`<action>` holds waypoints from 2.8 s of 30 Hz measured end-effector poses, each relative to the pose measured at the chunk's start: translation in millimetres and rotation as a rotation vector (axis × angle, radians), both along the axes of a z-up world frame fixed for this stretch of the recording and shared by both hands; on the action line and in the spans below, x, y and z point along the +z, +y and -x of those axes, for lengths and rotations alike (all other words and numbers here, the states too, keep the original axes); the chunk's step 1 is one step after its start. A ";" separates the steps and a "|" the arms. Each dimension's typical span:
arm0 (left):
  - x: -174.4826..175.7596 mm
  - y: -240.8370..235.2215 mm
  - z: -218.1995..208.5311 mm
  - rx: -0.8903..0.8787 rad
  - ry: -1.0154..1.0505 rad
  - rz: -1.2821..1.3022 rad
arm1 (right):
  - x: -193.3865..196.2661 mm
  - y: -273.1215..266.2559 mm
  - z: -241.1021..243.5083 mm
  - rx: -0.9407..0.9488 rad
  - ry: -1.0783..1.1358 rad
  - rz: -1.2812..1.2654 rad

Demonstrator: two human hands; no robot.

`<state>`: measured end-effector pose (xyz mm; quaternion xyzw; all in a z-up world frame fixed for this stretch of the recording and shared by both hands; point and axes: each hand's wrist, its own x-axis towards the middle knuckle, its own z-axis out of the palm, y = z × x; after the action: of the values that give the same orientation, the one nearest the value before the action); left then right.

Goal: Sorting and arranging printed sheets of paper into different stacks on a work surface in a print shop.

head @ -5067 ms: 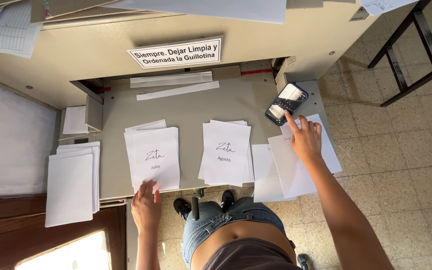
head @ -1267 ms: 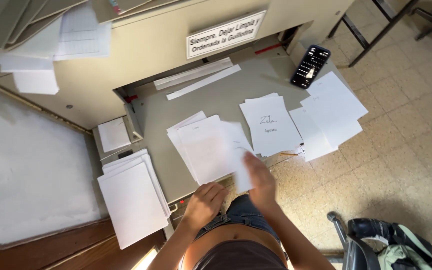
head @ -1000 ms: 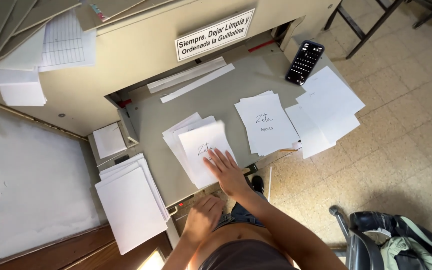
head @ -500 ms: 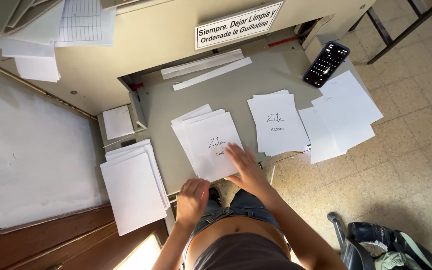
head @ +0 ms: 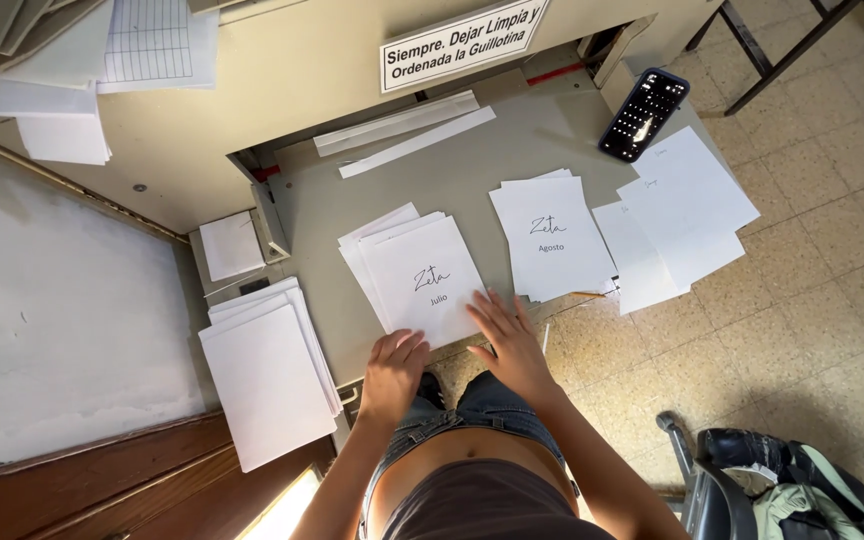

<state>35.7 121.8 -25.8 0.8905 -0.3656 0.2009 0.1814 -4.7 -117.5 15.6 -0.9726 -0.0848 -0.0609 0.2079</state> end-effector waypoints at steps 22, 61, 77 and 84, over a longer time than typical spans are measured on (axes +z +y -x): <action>12.3 13.2 -38.4 -0.141 0.108 -0.160 | 41.1 8.1 -18.3 -0.280 -0.419 -0.462; -12.3 10.2 41.3 0.120 -0.080 0.278 | 30.0 40.0 40.7 -0.041 -0.216 -0.069; 7.6 4.8 43.6 0.094 -0.024 0.335 | 33.5 42.7 35.9 -0.010 -0.236 0.024; 18.6 2.4 47.4 0.068 -0.036 0.370 | 34.2 42.1 33.6 -0.006 -0.238 0.049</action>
<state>-11.7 124.2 -7.1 0.8501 -0.2952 0.2866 0.3286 -38.3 -75.3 49.8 -0.9635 -0.1076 -0.1742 0.1724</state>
